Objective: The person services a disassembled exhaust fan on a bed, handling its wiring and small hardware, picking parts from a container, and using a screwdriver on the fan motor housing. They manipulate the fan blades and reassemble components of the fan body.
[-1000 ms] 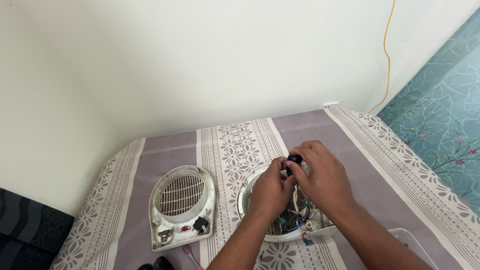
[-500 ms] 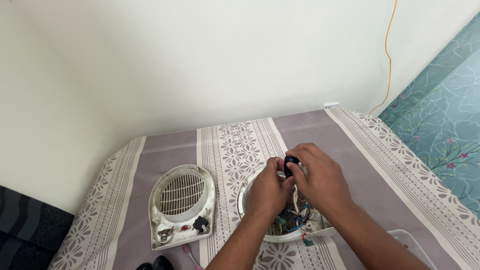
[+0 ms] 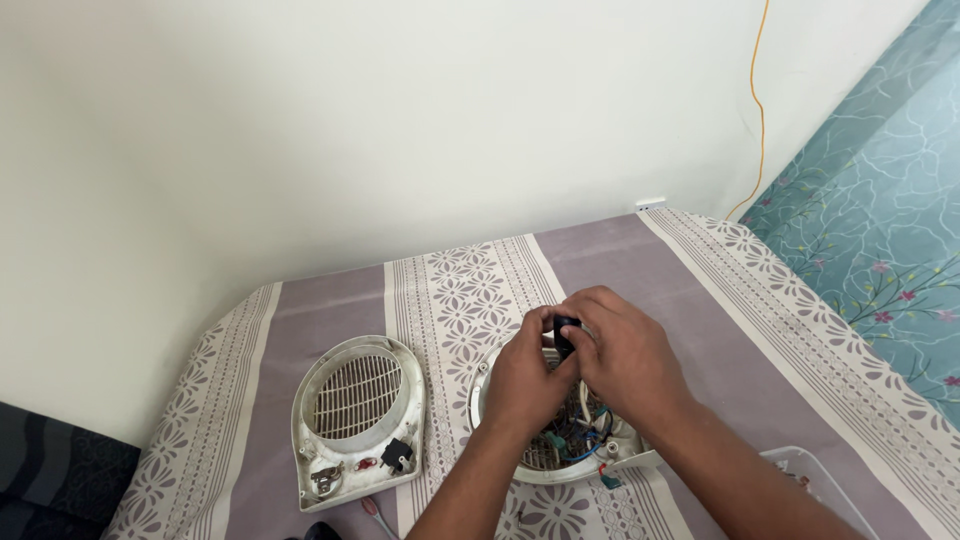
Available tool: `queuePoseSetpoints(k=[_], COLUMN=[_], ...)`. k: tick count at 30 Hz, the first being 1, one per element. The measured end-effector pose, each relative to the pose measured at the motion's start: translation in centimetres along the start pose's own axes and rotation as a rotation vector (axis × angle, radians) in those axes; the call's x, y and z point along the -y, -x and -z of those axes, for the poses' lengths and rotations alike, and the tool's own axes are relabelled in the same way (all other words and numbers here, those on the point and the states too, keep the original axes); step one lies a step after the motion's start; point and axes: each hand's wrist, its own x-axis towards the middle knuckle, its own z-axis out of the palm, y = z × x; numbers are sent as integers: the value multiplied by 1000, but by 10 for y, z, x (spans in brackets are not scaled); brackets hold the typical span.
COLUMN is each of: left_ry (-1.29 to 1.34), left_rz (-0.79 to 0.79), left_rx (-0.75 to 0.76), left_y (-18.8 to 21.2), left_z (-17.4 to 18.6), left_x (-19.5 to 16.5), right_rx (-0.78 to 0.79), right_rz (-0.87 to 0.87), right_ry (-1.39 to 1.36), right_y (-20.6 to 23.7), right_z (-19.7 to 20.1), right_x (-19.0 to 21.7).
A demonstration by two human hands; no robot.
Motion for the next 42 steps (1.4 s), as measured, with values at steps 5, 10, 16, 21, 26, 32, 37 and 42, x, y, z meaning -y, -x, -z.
queuePoseSetpoints(k=[5,10,16,21,26,32,37,42], left_ry=[77,91,127,55,6,-31,-26,-20], left_rz=[14,50,-13,-1,21,44,79,50], left_rx=[48,70,56,55,78,77,90,72], left_y=[3,2,0,-1,-1,-3,-5,-8], left_z=[8,14,13,9,11,9,9,9], left_x=[-6,-14,-15,-13,-14,-15,-12,-11], right_rx=[11,17,32,38,43,-45,-35,-42], right_rz=[-6,-8,29,36,48,98,50,56], right_ry=[-12,-19,-3,-9,22,-10,9,27], right_y=[0,-2,-3,-2,-1,2,-1,-5], right_z=[0,0,1,1,2,6,12,14], right_x=[1,0,-4,-10,-15,-18,-20,-16])
